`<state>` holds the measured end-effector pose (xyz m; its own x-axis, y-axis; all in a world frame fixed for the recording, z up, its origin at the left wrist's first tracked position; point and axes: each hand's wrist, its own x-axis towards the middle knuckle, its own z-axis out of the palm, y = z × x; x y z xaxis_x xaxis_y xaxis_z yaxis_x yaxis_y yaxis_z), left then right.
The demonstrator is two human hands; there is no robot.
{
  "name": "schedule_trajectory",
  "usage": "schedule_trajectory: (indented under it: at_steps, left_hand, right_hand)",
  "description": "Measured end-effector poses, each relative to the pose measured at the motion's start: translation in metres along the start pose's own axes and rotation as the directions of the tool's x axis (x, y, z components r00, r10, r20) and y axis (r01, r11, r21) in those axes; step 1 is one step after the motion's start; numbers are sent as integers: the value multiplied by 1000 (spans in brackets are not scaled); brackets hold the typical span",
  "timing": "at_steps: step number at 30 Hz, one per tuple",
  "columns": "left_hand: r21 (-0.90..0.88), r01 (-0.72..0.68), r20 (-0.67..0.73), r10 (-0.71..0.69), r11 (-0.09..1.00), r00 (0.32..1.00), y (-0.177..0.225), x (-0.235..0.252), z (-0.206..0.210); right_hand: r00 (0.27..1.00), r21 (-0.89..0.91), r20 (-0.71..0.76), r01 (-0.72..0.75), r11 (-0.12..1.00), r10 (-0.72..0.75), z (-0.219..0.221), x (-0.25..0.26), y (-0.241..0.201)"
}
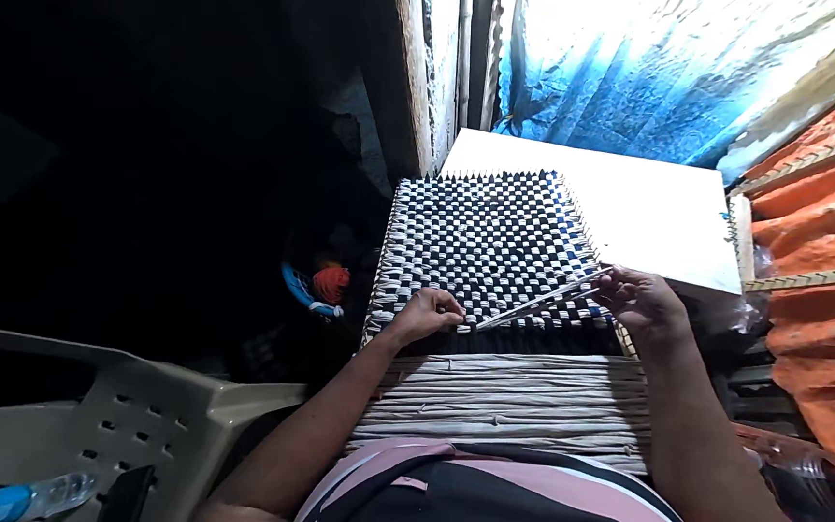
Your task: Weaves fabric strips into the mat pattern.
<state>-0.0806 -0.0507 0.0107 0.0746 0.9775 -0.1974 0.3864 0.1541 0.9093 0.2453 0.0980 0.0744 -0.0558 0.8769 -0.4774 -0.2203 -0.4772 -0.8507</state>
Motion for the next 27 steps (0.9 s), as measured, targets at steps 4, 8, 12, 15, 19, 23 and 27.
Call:
schedule_trajectory:
  at_steps: [4,8,12,15,19,23,27]
  left_hand:
    - [258,-131,19,130,957,991,-8,-1,12]
    - [568,-241,31,272,787,962,-11,0,30]
    - [382,-270,44,275,884,961,-5,0,17]
    - [218,-179,-11,185,960,983,-3,1,6]
    - [253,-149,33,146,956,989,-7,3,7]
    - [422,-242,83,229,873,970,-12,3,17]
    - [382,-210,37,212,900,977,2,0,11]
  right_hand:
    - [1000,12,-1,7,1000,-7,2,-4,-1]
    - [998,-12,21,56,998,-55,1,-5,-2]
    - [992,48,52,114,992,-117,2,-12,-5]
    - [957,177,278,30,984,-79,-2,-13,-9]
    - [861,-34,508,15,999,4,-13,-1,-13]
    - [945,-231,328,83,970,-2,-8,1,-7]
    - [959,-174,278,107,979,-55,-11,5,-6]
